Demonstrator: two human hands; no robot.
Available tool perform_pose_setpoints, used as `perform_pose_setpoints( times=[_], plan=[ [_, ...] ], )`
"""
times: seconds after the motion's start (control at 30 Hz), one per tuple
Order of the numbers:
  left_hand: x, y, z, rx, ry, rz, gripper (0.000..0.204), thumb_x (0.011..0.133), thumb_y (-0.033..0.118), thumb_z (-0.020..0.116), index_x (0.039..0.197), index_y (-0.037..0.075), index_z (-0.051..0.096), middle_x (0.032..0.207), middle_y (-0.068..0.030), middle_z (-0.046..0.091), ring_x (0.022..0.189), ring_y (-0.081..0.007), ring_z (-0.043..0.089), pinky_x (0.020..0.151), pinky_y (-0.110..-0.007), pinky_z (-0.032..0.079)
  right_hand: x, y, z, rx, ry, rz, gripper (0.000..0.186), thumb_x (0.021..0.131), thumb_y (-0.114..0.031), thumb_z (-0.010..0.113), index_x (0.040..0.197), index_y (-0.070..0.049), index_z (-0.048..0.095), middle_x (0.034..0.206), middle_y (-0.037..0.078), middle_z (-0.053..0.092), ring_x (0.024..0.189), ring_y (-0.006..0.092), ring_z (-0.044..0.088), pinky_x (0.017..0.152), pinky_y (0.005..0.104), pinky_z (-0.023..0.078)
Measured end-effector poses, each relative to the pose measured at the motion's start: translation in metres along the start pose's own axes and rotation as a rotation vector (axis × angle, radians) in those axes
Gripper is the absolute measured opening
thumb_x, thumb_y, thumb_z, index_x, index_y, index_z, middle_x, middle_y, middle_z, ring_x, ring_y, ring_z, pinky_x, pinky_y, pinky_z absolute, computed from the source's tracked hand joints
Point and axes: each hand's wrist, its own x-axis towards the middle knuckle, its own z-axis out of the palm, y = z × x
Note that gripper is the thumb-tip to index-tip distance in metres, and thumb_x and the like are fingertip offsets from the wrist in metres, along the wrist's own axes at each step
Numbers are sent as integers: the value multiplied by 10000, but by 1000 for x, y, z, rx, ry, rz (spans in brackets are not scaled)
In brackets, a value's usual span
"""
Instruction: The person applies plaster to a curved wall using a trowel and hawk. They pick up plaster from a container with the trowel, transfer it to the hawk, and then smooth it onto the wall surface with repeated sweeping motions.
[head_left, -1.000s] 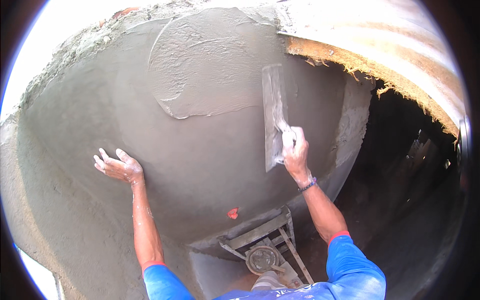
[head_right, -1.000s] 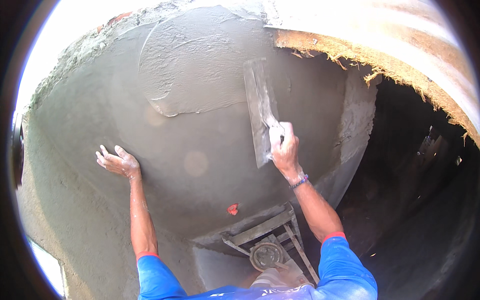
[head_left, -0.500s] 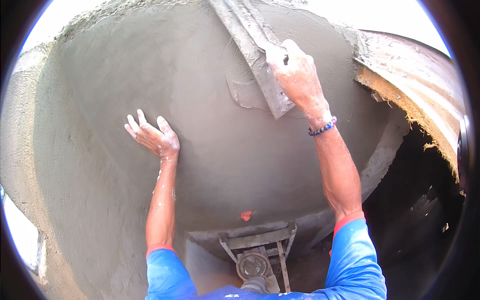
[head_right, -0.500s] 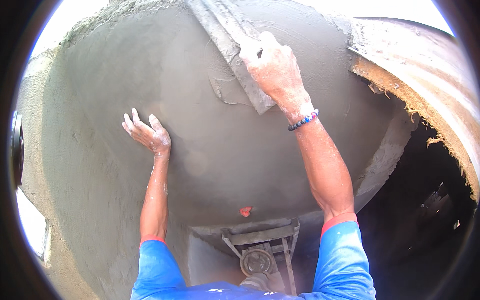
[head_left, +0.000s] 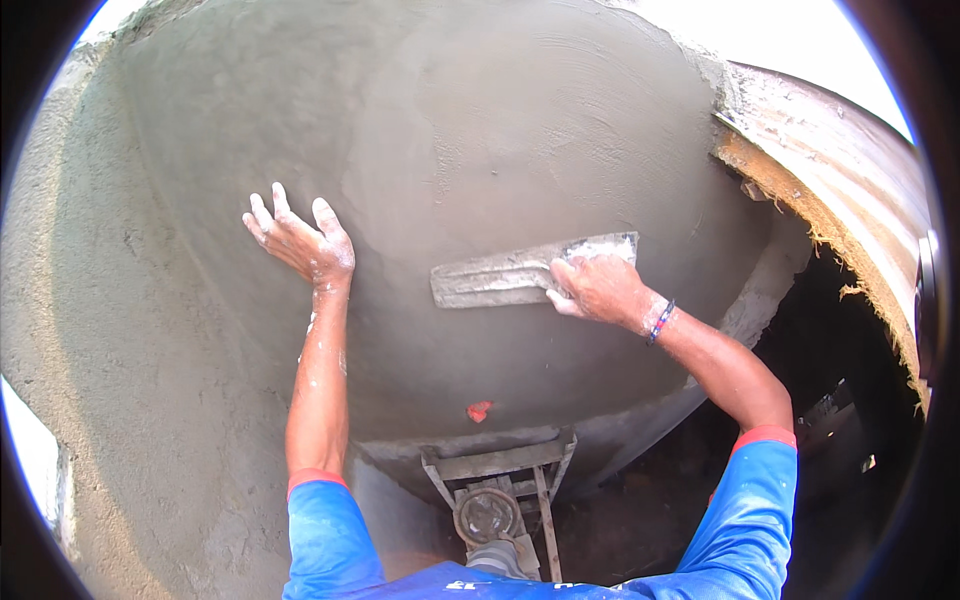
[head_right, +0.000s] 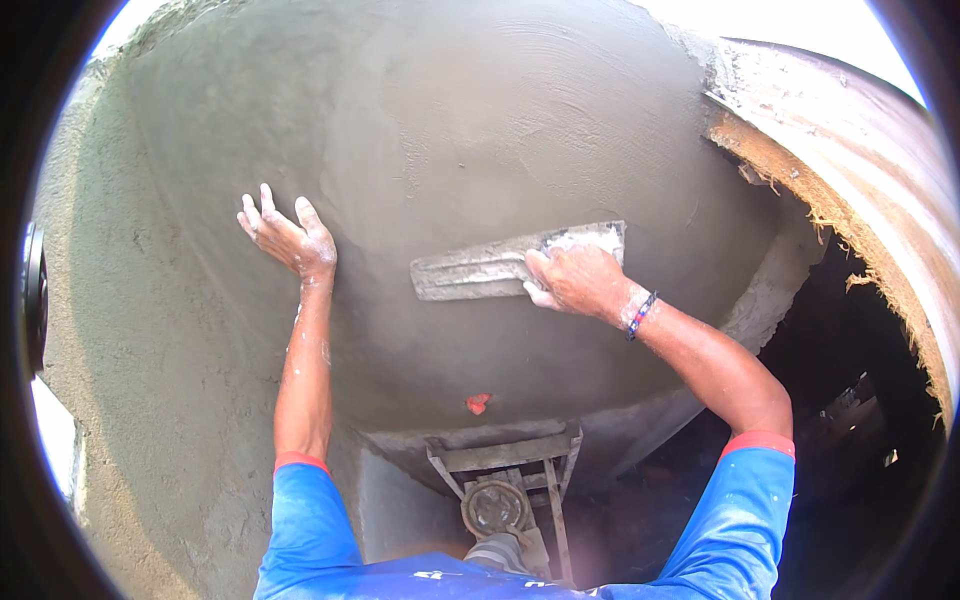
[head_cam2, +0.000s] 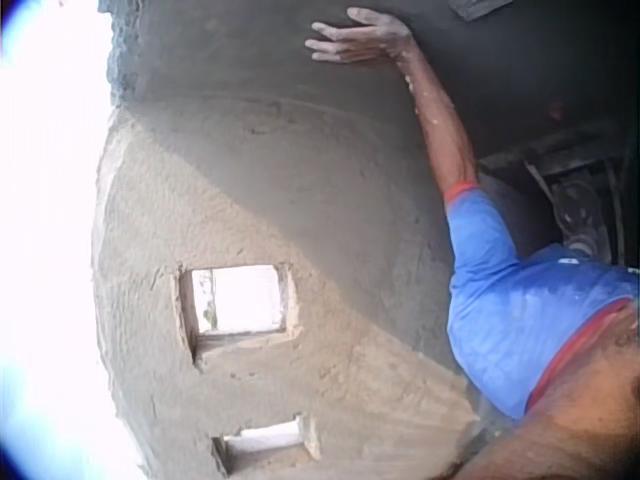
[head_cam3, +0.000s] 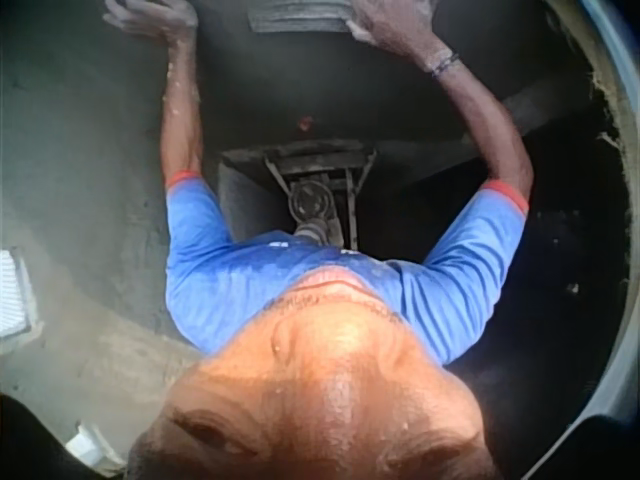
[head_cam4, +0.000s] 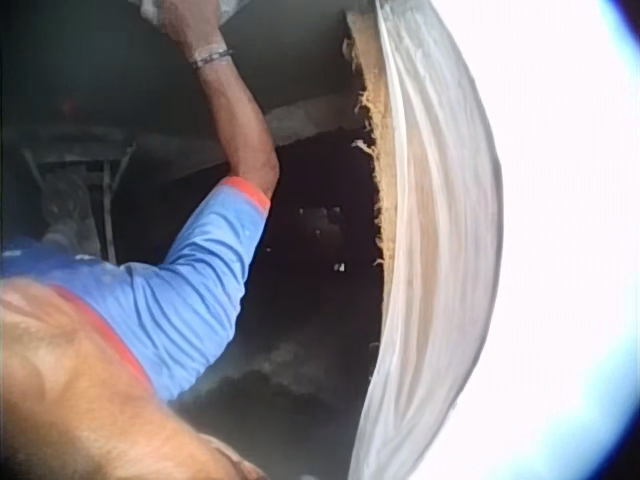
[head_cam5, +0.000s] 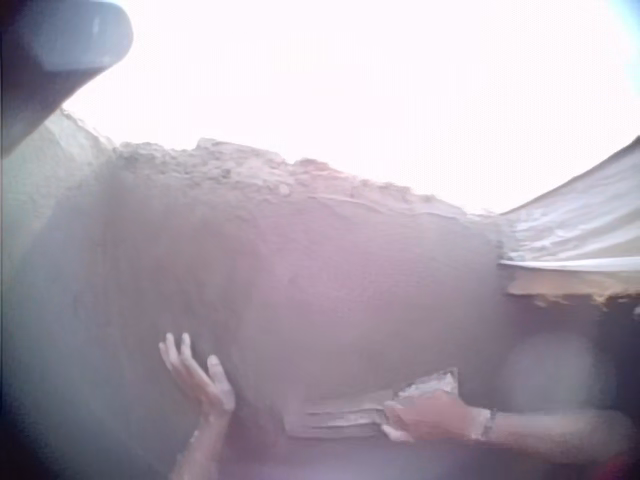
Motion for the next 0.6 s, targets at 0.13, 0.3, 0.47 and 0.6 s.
perform_pose_setpoints(
  times=[0.13,0.3,0.47,0.6],
  plan=[
    [6,-4,-7,27,9,45,644,890,209,631,1459,77,359,1526,-235,255,1414,-508,190,1119,-597,232,-56,4,40,170,-51,26,329,899,-386,615,903,-64,547,651,155,629,642,359,658,577,464,525],
    [-2,4,-3,45,11,28,628,908,226,609,1467,80,364,1532,-206,265,1425,-489,189,1126,-590,245,-102,21,27,730,232,229,231,916,-248,607,940,-26,548,594,100,589,529,278,615,517,401,482],
    [2,0,-8,43,17,19,567,957,272,534,1469,75,388,1546,-224,280,1437,-461,198,1148,-565,220,-59,37,-45,1684,706,611,254,1007,-290,542,902,-63,504,584,-9,443,412,85,437,357,254,375],
    [6,-7,-9,76,-17,14,594,940,254,562,1474,75,374,1563,-199,237,1447,-451,174,1136,-573,233,-5,73,-84,1492,1063,659,290,1008,-303,550,889,-48,482,594,8,459,418,104,466,352,271,396]
  ],
)
